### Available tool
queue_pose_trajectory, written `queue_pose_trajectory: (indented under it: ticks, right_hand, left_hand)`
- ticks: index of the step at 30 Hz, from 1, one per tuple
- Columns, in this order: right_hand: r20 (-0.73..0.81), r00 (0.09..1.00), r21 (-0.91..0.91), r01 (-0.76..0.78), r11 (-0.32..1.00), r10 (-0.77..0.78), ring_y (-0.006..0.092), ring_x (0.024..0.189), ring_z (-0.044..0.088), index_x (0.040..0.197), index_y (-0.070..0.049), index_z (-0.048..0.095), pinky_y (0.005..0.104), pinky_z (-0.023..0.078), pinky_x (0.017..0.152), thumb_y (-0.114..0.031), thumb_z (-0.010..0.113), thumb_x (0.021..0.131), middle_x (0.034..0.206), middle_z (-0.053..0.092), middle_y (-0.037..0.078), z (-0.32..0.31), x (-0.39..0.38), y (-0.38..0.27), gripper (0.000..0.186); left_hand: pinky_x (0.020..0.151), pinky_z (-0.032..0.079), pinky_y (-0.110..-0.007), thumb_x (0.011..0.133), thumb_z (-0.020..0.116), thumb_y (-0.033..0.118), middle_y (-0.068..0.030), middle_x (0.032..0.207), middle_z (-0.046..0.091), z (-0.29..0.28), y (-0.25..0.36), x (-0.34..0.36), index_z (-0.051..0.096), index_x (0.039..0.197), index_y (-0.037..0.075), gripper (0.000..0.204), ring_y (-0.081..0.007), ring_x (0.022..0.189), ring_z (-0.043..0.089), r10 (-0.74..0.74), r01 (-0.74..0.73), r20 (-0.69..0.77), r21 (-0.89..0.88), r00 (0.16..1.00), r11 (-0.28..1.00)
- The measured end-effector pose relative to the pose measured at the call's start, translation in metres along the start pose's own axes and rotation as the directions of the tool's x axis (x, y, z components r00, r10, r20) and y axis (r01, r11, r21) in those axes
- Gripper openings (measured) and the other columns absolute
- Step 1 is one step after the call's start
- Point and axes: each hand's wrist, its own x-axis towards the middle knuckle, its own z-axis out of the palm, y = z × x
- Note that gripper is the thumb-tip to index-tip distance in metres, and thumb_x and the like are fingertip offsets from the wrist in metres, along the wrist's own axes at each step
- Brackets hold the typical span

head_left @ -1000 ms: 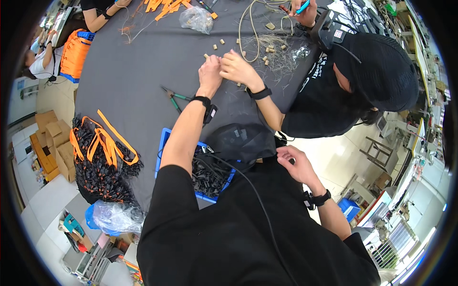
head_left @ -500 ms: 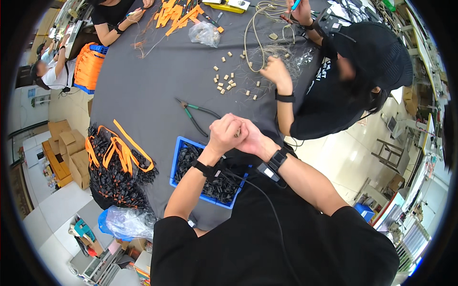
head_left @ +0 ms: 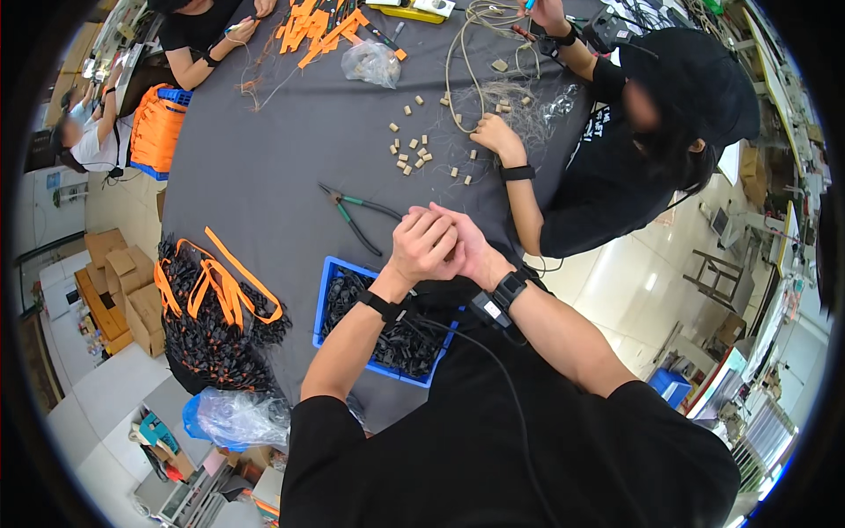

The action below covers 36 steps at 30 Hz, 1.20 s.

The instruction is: The person uses pliers to trim small cylindrical pieces from a cord at a workbench. They repeatedly pick up a piece, cut it, and place the trimmed piece on the table. Other people are working at the same table in the background.

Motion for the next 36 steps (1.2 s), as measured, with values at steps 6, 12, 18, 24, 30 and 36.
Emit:
queue_pose_trajectory:
  ticks: [6, 12, 18, 24, 30, 36]
  right_hand:
    - [0.103, 0.972, 0.085, 0.204, 0.975, -0.212, 0.0151, 0.098, 0.073, 0.125, -0.009, 0.071, 0.0301, 0.061, 0.087, -0.035, 0.052, 0.116, 0.113, 0.075, 0.004, -0.039, 0.016, 0.008, 0.033]
    - [0.054, 0.994, 0.217, 0.079, 0.973, -0.092, 0.0265, 0.105, 0.073, 0.124, -0.003, 0.071, 0.0393, 0.063, 0.094, -0.032, 0.051, 0.117, 0.116, 0.076, 0.013, -0.037, 0.01, -0.009, 0.036]
    - [-0.01, 0.995, 0.243, 0.097, 0.965, -0.098, 0.0299, 0.103, 0.074, 0.124, -0.002, 0.072, 0.042, 0.065, 0.089, -0.032, 0.055, 0.116, 0.114, 0.076, 0.015, -0.058, -0.004, -0.021, 0.036]
    - [0.008, 0.993, 0.24, 0.111, 0.964, -0.117, 0.0302, 0.103, 0.074, 0.126, -0.001, 0.071, 0.0429, 0.065, 0.09, -0.032, 0.054, 0.116, 0.115, 0.076, 0.016, -0.083, -0.016, -0.026, 0.037]
    - [-0.026, 0.995, 0.24, 0.099, 0.966, -0.096, 0.0294, 0.103, 0.073, 0.126, -0.001, 0.07, 0.0421, 0.064, 0.092, -0.032, 0.054, 0.116, 0.115, 0.074, 0.016, -0.085, -0.016, -0.02, 0.037]
    - [-0.037, 0.995, 0.213, 0.097, 0.972, -0.091, 0.029, 0.102, 0.073, 0.126, 0.0, 0.07, 0.0419, 0.064, 0.091, -0.032, 0.053, 0.116, 0.114, 0.075, 0.015, -0.079, -0.009, -0.022, 0.037]
  left_hand:
    - [0.073, 0.056, -0.043, 0.071, 0.078, 0.011, -0.0137, 0.094, 0.074, 0.013, -0.004, 0.014, 0.07, 0.089, 0.002, 0.022, -0.0326, 0.083, 0.071, -0.03, 0.028, 0.045, 0.051, 0.999, 0.998]
    - [0.077, 0.055, -0.047, 0.097, 0.07, 0.008, -0.0141, 0.095, 0.067, 0.023, -0.054, 0.03, 0.068, 0.102, 0.0, 0.01, -0.0353, 0.081, 0.065, -0.631, 0.614, -0.157, -0.146, 0.76, 0.776]
    - [0.092, 0.057, -0.052, 0.099, 0.072, 0.053, -0.0235, 0.132, 0.055, 0.08, -0.155, 0.0, 0.058, 0.134, 0.003, 0.062, -0.0403, 0.121, 0.06, -0.786, 0.639, 0.091, 0.529, 0.611, 0.558]
    - [0.085, 0.056, -0.056, 0.102, 0.067, 0.05, -0.0186, 0.12, 0.059, 0.137, -0.154, -0.004, 0.062, 0.118, 0.009, 0.045, -0.0391, 0.119, 0.062, -0.723, 0.498, 0.089, 0.666, 0.686, 0.555]
    - [0.06, 0.061, -0.044, 0.11, 0.062, 0.031, -0.0067, 0.09, 0.067, 0.151, -0.164, -0.025, 0.061, 0.096, 0.011, 0.024, -0.0271, 0.083, 0.074, -0.59, 0.392, 0.059, 0.694, 0.805, 0.604]
    - [0.062, 0.061, -0.044, 0.113, 0.059, 0.034, -0.0083, 0.082, 0.07, 0.151, -0.167, -0.038, 0.059, 0.094, 0.01, 0.031, -0.0309, 0.071, 0.074, -0.536, 0.329, 0.135, 0.658, 0.833, 0.677]
